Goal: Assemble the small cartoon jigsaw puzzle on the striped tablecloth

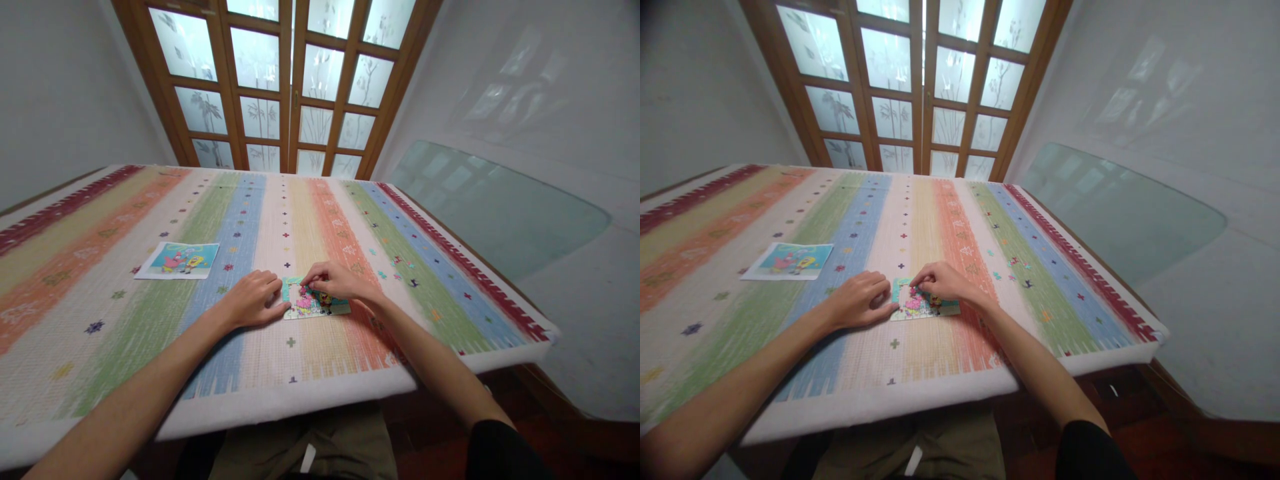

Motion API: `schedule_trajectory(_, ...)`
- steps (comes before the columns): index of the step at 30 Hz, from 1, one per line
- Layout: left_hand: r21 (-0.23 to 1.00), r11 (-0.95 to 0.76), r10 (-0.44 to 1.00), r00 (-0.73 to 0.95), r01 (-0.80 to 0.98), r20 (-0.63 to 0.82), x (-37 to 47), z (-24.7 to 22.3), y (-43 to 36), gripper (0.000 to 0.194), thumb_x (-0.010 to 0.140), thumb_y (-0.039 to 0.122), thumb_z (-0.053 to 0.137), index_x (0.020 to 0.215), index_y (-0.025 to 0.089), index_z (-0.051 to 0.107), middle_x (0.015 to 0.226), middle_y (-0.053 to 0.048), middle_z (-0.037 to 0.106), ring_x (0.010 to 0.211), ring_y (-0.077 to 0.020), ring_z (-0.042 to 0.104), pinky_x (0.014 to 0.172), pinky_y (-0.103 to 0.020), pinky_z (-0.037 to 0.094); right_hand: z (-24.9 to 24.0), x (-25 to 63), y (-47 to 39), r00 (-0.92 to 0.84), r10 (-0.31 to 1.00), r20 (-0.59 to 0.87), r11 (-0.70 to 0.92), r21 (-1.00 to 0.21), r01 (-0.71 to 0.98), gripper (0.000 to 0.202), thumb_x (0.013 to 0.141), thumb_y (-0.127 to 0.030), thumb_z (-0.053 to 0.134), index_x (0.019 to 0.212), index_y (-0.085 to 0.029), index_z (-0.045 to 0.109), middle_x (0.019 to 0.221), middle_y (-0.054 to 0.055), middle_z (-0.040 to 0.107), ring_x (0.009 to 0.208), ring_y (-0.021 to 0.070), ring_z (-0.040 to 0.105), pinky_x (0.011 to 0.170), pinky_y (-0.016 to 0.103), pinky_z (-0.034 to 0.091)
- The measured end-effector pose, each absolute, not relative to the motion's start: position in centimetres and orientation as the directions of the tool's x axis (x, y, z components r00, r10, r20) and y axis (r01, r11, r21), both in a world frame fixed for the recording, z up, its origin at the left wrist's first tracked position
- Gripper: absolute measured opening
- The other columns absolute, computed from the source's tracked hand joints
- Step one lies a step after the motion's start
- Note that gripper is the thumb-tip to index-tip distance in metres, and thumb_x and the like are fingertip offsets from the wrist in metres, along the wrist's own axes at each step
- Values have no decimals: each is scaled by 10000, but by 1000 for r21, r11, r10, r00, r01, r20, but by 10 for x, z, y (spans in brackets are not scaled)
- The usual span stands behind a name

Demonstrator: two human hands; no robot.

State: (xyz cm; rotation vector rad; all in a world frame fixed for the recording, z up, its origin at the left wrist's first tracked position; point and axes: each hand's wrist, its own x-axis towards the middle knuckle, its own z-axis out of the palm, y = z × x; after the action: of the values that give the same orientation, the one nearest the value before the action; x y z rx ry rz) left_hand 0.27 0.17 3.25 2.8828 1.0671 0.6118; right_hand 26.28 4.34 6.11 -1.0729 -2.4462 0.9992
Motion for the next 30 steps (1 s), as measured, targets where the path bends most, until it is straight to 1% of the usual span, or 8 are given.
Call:
schedule_trajectory(4, 150, -768, 631, 694, 623, 349, 3, 34, 1, 325, 969, 458, 548, 760, 209, 538, 729, -40, 573, 693, -211, 516, 690, -357, 420, 59, 255, 38, -679, 734, 10, 478, -718, 506, 259, 876, -89, 607, 995, -145, 829, 934, 88, 770, 815, 165, 650, 761, 290, 496)
schedule_trajectory(7, 153, -770, 629, 695, 620, 348, 3, 35, 0, 326, 967, 458, 549, 759, 207, 542, 727, -41, 572, 695, -211, 519, 688, -357, 417, 60, 250, 32, -674, 738, 23, 478, -723, 499, 256, 882, -96, 605, 982, -174, 827, 951, 74, 776, 829, 163, 666, 776, 291, 511)
schedule_trajectory(12, 172, -766, 635, 689, 619, 349, 4, 36, 0, 329, 960, 468, 559, 759, 208, 544, 731, -41, 578, 705, -213, 525, 697, -359, 422, 59, 244, 28, -655, 755, 40, 494, -691, 528, 301, 854, -44, 587, 1009, -174, 811, 987, 74, 790, 835, 158, 675, 790, 292, 519)
schedule_trajectory(17, 138, -769, 628, 697, 624, 346, 4, 34, 1, 332, 964, 473, 548, 758, 213, 524, 727, -40, 572, 711, -215, 525, 696, -360, 418, 52, 243, 31, -677, 727, 113, 578, -632, 516, 315, 829, -2, 586, 981, -180, 797, 964, 67, 782, 860, 169, 680, 812, 306, 513)
schedule_trajectory(23, 128, -773, 622, 702, 622, 348, 3, 33, 1, 333, 967, 473, 551, 762, 212, 523, 737, -42, 578, 714, -217, 530, 700, -367, 422, 51, 245, 35, -774, 612, 164, 721, -518, 461, 391, 773, 91, 545, 928, -185, 774, 977, 70, 756, 957, 194, 659, 896, 335, 488)
schedule_trajectory(26, 144, -771, 626, 696, 621, 352, 4, 33, 1, 326, 960, 469, 560, 761, 213, 528, 734, -41, 578, 712, -216, 527, 699, -364, 422, 51, 243, 33, -784, 598, 165, 743, -480, 466, 349, 832, 53, 560, 927, -211, 767, 978, 60, 742, 970, 208, 634, 913, 363, 471)
schedule_trajectory(28, 151, -769, 629, 692, 621, 355, 4, 33, 1, 324, 956, 467, 562, 757, 214, 527, 733, -42, 576, 711, -217, 523, 696, -364, 420, 49, 241, 32, -785, 593, 179, 755, -463, 464, 291, 897, -1, 565, 942, -213, 760, 977, 63, 733, 972, 216, 616, 920, 379, 455)
schedule_trajectory(30, 152, -768, 630, 691, 622, 355, 4, 33, 1, 325, 955, 467, 558, 754, 214, 525, 728, -42, 572, 708, -217, 520, 695, -366, 420, 47, 240, 31, -789, 583, 192, 765, -457, 454, 262, 930, -31, 564, 978, -206, 753, 993, 67, 729, 976, 219, 605, 928, 387, 444)
